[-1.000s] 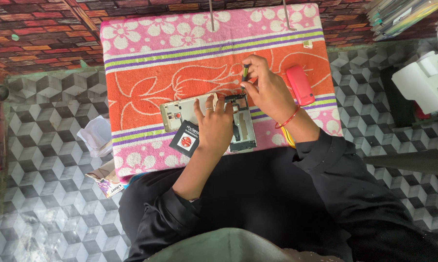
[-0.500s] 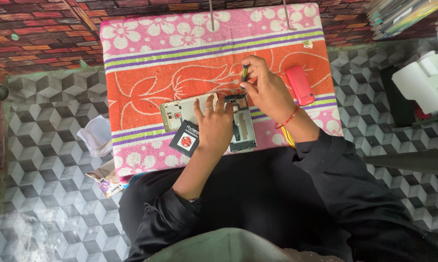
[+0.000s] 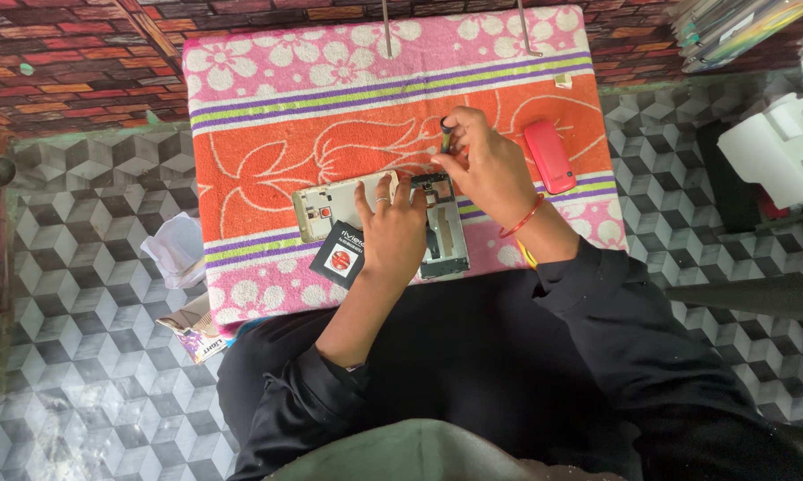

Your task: The person sits at a towel-covered bench and disassembles mobile phones. They use a screwdriver to remove screws, pry open a phone's back cover, remove the battery and internal boards, and set the opened phones and parts on the bench.

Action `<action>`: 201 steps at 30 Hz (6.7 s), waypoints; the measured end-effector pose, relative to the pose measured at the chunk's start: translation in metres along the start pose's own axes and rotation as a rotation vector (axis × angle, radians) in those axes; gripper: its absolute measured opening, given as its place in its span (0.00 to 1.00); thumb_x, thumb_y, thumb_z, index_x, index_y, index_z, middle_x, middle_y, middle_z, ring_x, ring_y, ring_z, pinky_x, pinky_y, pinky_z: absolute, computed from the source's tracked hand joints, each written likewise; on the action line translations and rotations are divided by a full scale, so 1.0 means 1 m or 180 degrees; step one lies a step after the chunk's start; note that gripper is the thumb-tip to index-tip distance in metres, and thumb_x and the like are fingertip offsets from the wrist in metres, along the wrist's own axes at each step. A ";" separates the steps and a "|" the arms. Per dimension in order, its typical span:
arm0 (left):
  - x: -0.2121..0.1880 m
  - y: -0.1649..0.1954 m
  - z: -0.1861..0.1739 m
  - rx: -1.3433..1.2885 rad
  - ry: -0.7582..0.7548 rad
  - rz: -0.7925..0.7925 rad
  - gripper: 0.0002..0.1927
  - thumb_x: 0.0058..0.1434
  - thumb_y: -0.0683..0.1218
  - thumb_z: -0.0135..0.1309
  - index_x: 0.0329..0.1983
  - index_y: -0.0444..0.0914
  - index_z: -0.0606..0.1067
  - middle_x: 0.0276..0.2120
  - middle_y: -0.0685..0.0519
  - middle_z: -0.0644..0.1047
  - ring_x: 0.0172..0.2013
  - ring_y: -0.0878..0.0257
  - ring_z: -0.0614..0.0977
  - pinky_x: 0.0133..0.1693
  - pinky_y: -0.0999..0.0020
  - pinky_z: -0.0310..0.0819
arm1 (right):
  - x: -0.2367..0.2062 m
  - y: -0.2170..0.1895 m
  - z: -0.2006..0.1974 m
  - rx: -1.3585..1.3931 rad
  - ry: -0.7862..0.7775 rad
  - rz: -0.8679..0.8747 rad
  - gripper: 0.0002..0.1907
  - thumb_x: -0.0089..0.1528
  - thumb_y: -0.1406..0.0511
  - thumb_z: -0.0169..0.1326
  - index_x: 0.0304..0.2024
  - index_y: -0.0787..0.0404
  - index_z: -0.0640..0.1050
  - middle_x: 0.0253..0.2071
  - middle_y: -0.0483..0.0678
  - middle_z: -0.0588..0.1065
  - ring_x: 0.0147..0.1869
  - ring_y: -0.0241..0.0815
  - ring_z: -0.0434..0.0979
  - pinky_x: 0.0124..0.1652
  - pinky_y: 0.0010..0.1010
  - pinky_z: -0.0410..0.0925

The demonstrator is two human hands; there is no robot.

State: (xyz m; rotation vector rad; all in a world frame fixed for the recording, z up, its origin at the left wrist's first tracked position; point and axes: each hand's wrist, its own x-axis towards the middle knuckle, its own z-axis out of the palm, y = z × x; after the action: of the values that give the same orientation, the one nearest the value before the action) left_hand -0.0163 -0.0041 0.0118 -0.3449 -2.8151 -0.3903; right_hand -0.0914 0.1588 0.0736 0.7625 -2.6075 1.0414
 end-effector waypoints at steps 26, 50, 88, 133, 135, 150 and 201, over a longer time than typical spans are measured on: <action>0.009 -0.020 -0.003 0.0009 0.0047 0.0014 0.19 0.57 0.39 0.53 0.52 0.37 0.78 0.60 0.42 0.73 0.63 0.42 0.73 0.64 0.29 0.51 | 0.019 -0.012 0.020 -0.0080 0.0033 0.0284 0.25 0.62 0.69 0.67 0.52 0.59 0.65 0.34 0.51 0.76 0.36 0.47 0.82 0.35 0.36 0.72; 0.007 -0.041 -0.002 0.0064 -0.0047 -0.0012 0.19 0.57 0.40 0.53 0.53 0.39 0.78 0.60 0.43 0.73 0.63 0.43 0.72 0.64 0.29 0.50 | 0.021 -0.010 0.043 0.0235 0.0276 0.0307 0.31 0.61 0.73 0.67 0.58 0.61 0.61 0.34 0.50 0.74 0.34 0.43 0.80 0.36 0.32 0.73; 0.045 -0.029 -0.001 0.0000 0.0100 0.0006 0.19 0.57 0.39 0.52 0.53 0.38 0.77 0.60 0.43 0.73 0.63 0.43 0.73 0.64 0.27 0.49 | 0.039 0.022 0.010 0.1110 0.0211 -0.0527 0.31 0.64 0.79 0.53 0.65 0.65 0.56 0.54 0.62 0.75 0.57 0.55 0.79 0.53 0.37 0.73; 0.023 -0.034 0.003 -0.0030 -0.0446 -0.0058 0.35 0.61 0.57 0.56 0.68 0.37 0.66 0.71 0.44 0.62 0.70 0.40 0.61 0.64 0.21 0.38 | 0.034 0.018 0.017 0.1191 -0.0059 0.0214 0.24 0.67 0.76 0.55 0.64 0.65 0.63 0.54 0.58 0.77 0.61 0.49 0.81 0.57 0.33 0.74; 0.019 -0.034 0.000 -0.0081 -0.0589 -0.0049 0.38 0.61 0.59 0.56 0.70 0.37 0.63 0.72 0.42 0.58 0.72 0.38 0.56 0.63 0.20 0.35 | 0.035 0.020 0.015 0.1166 -0.0079 0.0203 0.24 0.67 0.76 0.55 0.63 0.65 0.63 0.53 0.58 0.77 0.59 0.49 0.82 0.55 0.34 0.75; 0.000 -0.039 -0.011 -0.0073 -0.0399 0.0283 0.43 0.61 0.62 0.56 0.73 0.36 0.61 0.73 0.44 0.58 0.74 0.39 0.51 0.67 0.24 0.38 | 0.042 0.028 0.015 0.1105 -0.0068 0.0063 0.22 0.65 0.77 0.58 0.59 0.65 0.67 0.42 0.54 0.79 0.48 0.43 0.83 0.51 0.32 0.76; 0.013 -0.082 0.130 -0.0899 -0.1495 -0.1493 0.26 0.69 0.58 0.46 0.59 0.36 0.75 0.58 0.39 0.75 0.59 0.42 0.76 0.59 0.49 0.69 | 0.026 0.018 0.001 0.0470 0.0192 0.0213 0.28 0.67 0.78 0.63 0.63 0.67 0.61 0.46 0.58 0.77 0.55 0.46 0.83 0.54 0.31 0.75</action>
State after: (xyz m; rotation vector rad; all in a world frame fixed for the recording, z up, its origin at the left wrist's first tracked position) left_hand -0.0814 -0.0400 -0.1234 0.2130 -3.2929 -0.9178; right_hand -0.1228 0.1587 0.0727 0.6681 -2.5429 1.2675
